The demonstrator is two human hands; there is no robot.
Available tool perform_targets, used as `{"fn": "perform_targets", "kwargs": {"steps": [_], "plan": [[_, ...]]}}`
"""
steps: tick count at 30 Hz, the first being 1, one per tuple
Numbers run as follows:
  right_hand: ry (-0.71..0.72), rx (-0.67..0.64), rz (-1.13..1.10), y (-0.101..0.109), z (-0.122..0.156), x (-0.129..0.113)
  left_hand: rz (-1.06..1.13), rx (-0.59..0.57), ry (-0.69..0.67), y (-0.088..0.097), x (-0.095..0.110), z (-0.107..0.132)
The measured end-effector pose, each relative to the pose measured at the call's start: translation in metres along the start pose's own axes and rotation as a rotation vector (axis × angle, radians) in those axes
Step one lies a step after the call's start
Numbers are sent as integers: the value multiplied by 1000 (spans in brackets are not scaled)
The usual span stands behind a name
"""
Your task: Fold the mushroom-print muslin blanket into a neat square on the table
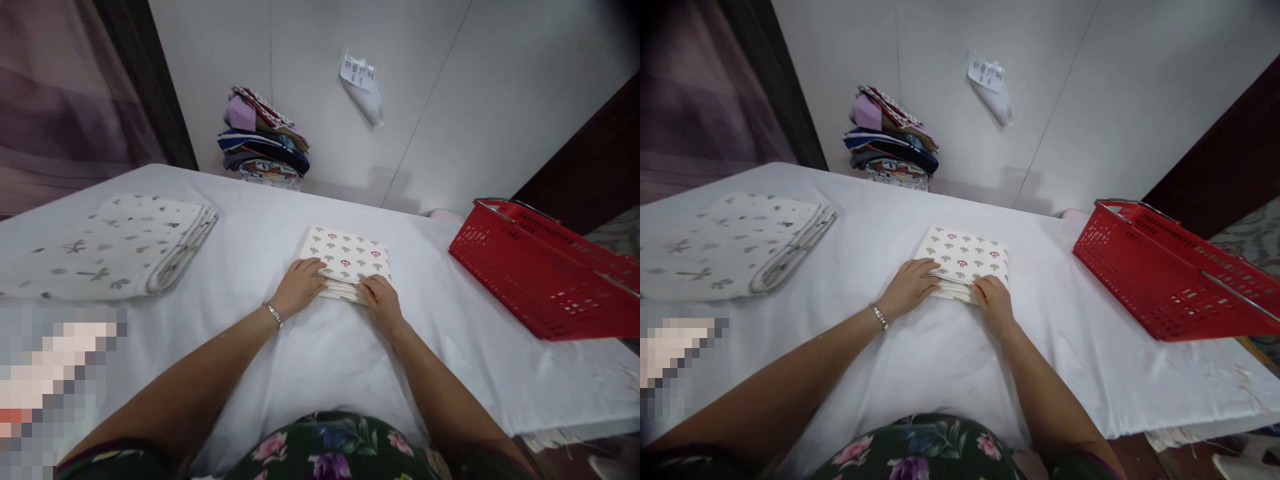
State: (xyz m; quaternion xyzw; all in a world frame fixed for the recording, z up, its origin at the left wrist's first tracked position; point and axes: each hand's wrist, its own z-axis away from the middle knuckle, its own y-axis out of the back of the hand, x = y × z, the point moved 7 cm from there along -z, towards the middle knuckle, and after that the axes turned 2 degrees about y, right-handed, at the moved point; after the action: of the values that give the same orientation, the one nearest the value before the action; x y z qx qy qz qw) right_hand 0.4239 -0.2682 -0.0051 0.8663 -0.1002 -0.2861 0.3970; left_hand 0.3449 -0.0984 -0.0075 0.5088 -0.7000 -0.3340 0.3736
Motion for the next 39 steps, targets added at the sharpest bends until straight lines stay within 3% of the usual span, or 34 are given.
{"fn": "perform_targets", "kwargs": {"steps": [15, 22, 39], "plan": [[125, -69, 104, -5, 1, -11, 175, 70, 41, 6, 2, -1], [88, -62, 174, -10, -1, -9, 228, 76, 80, 8, -1, -3], [55, -52, 139, -7, -3, -5, -31, -10, -23, 3, -8, 0]]}}
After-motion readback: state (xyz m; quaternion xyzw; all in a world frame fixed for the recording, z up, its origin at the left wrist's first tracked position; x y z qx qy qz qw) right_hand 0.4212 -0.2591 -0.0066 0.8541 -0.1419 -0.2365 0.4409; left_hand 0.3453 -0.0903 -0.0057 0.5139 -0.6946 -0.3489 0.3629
